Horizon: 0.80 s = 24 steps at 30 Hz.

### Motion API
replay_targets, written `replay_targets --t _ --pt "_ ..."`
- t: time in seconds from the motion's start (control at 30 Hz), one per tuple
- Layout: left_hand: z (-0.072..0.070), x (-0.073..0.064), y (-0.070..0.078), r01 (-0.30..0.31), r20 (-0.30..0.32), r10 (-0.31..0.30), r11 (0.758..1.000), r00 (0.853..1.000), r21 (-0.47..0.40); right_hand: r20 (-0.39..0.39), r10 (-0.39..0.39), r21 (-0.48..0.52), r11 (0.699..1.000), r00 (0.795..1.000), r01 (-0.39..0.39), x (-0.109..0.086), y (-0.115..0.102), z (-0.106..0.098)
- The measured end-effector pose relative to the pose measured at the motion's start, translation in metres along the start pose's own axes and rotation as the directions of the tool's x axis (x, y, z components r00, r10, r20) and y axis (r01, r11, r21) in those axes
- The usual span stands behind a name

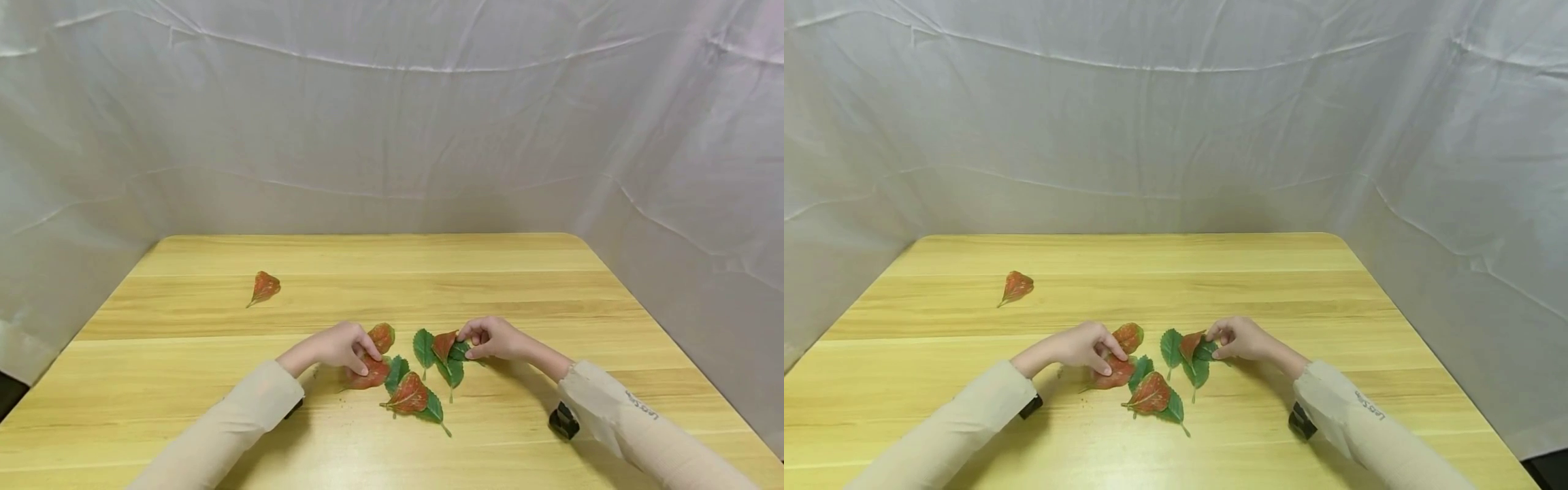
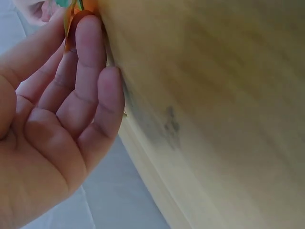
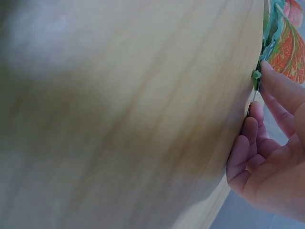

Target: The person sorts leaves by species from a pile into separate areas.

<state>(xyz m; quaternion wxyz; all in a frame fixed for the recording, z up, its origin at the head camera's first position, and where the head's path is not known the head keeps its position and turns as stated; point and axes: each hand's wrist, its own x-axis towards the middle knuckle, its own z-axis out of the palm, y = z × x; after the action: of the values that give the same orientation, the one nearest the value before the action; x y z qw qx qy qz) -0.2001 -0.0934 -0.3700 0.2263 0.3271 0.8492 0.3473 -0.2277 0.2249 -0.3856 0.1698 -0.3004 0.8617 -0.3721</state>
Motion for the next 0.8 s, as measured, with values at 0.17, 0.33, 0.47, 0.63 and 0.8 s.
replay_targets --t 0.17,0.33,0.47,0.63,0.8 --pt "-0.0014 0.0015 -0.0034 0.002 0.009 -0.002 1.0 1.0 0.012 0.0 0.005 -0.019 1.0 1.0 -0.005 0.0003 0.0006 0.0" --pt "-0.0012 0.0015 -0.0023 0.021 0.006 -0.021 1.0 1.0 0.002 0.004 0.003 -0.012 1.0 1.0 -0.003 -0.0001 -0.0014 -0.0004" --pt "-0.0011 0.001 -0.0003 0.036 0.006 -0.035 0.999 0.999 -0.019 0.024 -0.003 -0.003 1.0 1.0 0.003 0.0004 -0.0022 -0.002" --pt "-0.0012 0.0012 -0.0007 0.044 0.006 -0.044 0.999 0.999 -0.027 0.033 0.005 -0.038 0.999 0.999 -0.004 0.0019 -0.0028 -0.0025" --pt "-0.0011 0.0013 -0.0018 0.049 0.006 -0.049 0.999 0.999 -0.024 -0.04 0.023 -0.147 0.989 0.999 -0.029 0.0046 -0.0037 0.0017"
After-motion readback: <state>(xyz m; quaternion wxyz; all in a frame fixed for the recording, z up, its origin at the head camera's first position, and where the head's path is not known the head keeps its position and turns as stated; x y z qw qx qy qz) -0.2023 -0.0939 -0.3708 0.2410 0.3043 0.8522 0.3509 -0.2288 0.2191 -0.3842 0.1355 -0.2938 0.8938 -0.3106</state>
